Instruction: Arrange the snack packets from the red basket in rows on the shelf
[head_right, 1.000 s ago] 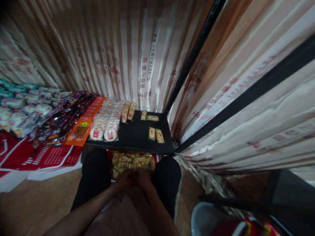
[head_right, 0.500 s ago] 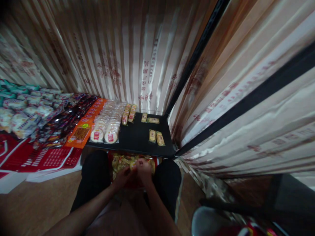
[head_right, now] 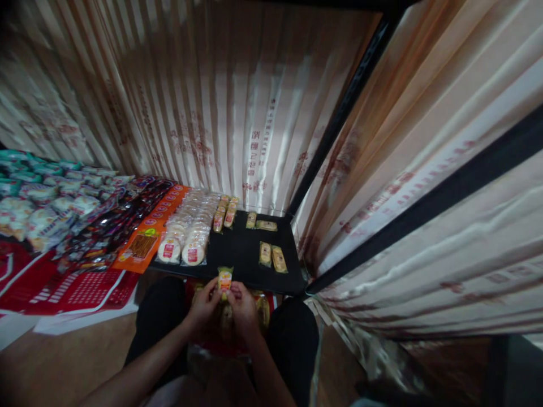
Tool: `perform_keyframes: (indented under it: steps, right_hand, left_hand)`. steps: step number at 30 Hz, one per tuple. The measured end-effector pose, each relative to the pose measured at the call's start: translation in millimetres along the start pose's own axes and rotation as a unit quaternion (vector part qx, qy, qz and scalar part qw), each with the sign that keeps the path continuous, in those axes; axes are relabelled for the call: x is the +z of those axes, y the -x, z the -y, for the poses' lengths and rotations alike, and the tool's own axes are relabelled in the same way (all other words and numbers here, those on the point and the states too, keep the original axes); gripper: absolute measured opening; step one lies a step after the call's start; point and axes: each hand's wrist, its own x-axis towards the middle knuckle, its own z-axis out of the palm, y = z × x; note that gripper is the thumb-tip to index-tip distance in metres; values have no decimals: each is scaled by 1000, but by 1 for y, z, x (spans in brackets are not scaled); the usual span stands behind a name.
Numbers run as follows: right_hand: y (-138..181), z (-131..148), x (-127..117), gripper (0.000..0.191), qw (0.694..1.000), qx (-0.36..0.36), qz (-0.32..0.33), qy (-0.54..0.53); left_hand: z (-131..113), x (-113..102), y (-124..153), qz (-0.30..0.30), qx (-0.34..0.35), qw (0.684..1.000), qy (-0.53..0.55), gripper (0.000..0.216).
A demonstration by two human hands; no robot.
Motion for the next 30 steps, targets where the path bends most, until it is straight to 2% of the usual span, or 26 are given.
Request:
perform_keyframes:
  steps: [3,6,9,13,20,24,30]
  right_hand:
    - [-12,4,0,26,1000,-5,-6,4]
    - [-27,11,1,24,999,-11,-32,13]
    - [-45,17,3,23,997,-24,-64,28]
    - [-67,21,8,19,995,-24,-88,44]
    - [-106,19,13,6,986,-19,-129,106]
    - [-128,15,14,5,983,-28,-133,121]
    - [-157,16,15,9,976,-41,-150,150]
  left_hand:
    - [-12,-4,-10,-1,0,999,36,37]
    - [-24,-4,-22,-41,10,998,42,26]
    - [-35,-3,-36,-82,19,996,1,20]
    - [-43,0,-57,-120,3,987,-106,28]
    - [-49,8,-85,-76,-61,974,-202,42]
    - [-55,10,-99,-90,-56,969,-222,44]
    - [-58,14,-122,-111,-35,975,-191,43]
